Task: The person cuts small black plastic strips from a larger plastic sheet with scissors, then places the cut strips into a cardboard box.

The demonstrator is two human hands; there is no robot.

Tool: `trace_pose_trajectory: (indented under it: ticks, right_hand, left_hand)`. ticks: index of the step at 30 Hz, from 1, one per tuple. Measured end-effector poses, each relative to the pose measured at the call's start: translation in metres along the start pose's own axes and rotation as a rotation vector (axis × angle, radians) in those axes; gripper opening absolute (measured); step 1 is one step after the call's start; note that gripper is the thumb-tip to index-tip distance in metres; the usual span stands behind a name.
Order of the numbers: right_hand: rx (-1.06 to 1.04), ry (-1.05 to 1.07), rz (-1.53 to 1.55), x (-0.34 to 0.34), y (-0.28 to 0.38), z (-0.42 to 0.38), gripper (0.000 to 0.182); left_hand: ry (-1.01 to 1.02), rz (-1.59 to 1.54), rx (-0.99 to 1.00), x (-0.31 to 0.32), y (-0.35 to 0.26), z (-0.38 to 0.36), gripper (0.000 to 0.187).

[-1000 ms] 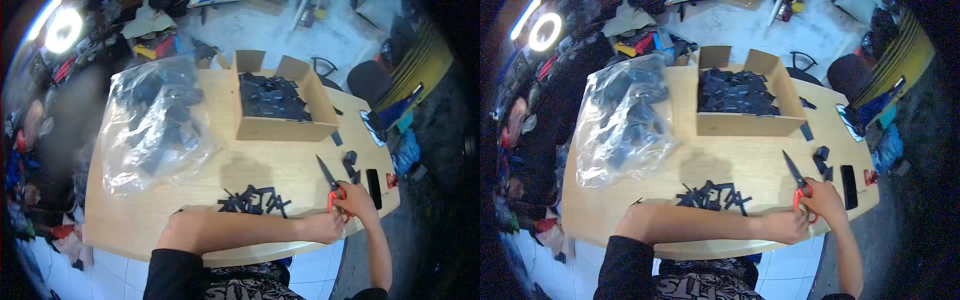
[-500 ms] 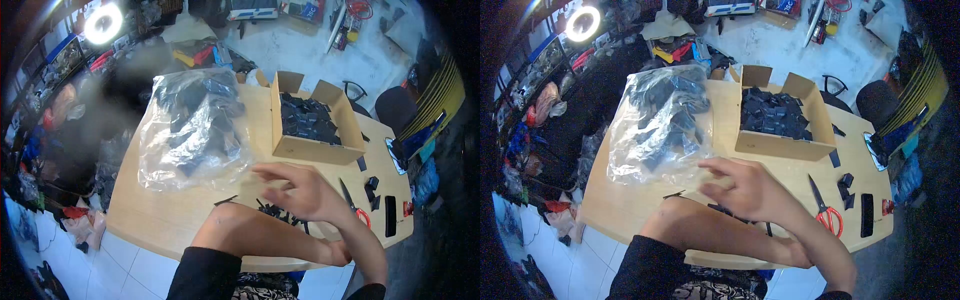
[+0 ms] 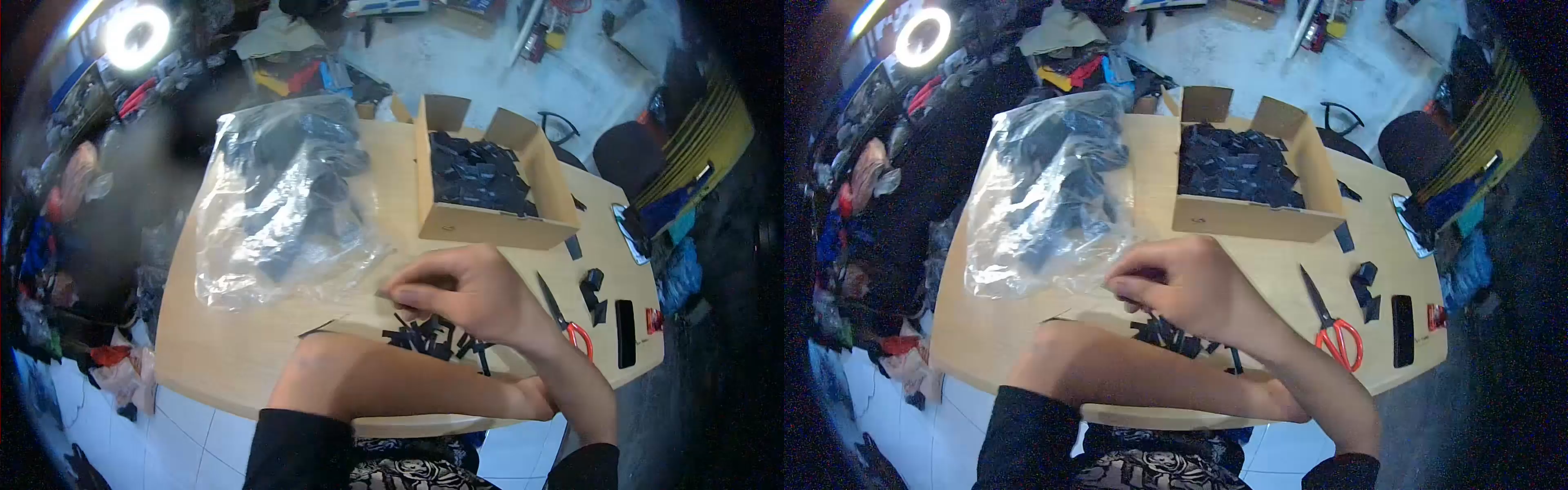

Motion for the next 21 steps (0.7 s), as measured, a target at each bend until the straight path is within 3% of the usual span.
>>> trace_pose_trajectory:
  ticks: [4,7,11,13,15,17,19,20,21]
  right_hand:
    - [0.186,-0.061,0.137,-0.042,-0.026,-0.039,0.016]
    - [0.283,-0.154,0.21,-0.048,-0.047,-0.052,0.016]
    - [0.121,-0.045,0.128,-0.025,-0.035,-0.032,0.021]
    - [-0.168,-0.052,-0.18,0.003,0.004,-0.023,0.03]
    - [-0.224,0.005,-0.223,0.019,0.009,-0.003,0.036]
    - [-0.277,0.07,-0.277,0.038,0.007,0.012,0.043]
    - [-0.472,0.172,-0.244,0.058,0.019,0.014,0.051]
    - [-0.409,0.202,-0.302,0.065,0.016,0.019,0.04]
    - [-0.415,0.208,-0.302,0.066,0.017,0.021,0.04]
  left_hand:
    - [-0.024,-0.033,-0.006,-0.014,-0.002,-0.004,0.044]
    - [0.114,-0.118,0.0,-0.028,-0.023,-0.016,0.046]
    - [0.215,0.02,0.081,-0.026,-0.042,-0.013,0.045]
    - [0.291,-0.13,0.204,-0.02,-0.059,-0.001,0.046]
    - [0.308,-0.009,0.372,-0.025,-0.071,0.003,0.047]
    - [0.386,0.043,0.368,0.005,-0.093,0.015,0.048]
    - [0.387,0.132,0.52,0.004,-0.096,0.015,0.043]
    - [0.394,0.135,0.516,0.004,-0.093,0.017,0.043]
    - [0.404,0.054,0.523,0.004,-0.092,0.018,0.039]
Point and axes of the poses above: each hand's wrist, its own z-axis towards the middle knuckle, its own x-axis out of the palm, y = z × x, the point moved 7 cm from there along z, towards the middle knuckle, and after that the axes turned 14 degrees about x, right-handed, at the moved point
